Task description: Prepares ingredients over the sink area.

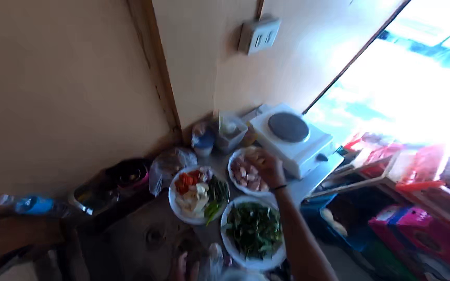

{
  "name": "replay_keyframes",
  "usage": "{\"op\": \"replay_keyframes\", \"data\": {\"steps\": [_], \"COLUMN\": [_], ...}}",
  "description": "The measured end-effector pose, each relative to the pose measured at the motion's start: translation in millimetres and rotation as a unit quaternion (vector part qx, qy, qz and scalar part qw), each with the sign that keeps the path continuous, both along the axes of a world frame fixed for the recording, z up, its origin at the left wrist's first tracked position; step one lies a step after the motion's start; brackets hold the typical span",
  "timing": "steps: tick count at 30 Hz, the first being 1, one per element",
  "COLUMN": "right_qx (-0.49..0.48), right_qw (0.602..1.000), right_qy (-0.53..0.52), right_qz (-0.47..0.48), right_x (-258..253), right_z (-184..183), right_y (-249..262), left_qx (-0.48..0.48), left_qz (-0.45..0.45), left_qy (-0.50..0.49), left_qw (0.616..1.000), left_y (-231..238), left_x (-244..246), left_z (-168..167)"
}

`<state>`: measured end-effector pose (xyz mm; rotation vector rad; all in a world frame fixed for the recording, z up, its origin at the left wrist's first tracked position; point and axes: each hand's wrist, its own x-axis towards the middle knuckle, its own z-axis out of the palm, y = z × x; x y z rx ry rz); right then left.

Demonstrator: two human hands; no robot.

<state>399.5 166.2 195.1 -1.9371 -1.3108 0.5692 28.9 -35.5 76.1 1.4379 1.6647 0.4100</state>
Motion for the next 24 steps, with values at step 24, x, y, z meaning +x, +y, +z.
{"op": "replay_keyframes", "data": {"steps": [24], "right_qx": [-0.195], "right_qw": [0.787], "right_qy": [0.502], "right_qz": [0.301], "right_x": [-167.5], "right_z": [-107.1], "right_y": [-166.1], "left_qx": [0.052], "left_qz": [-0.26], "left_qy": [-0.153], "left_qw": [0.952], "left_y": [-47.6], "left_x": [19.6], "left_z": [33.8]}}
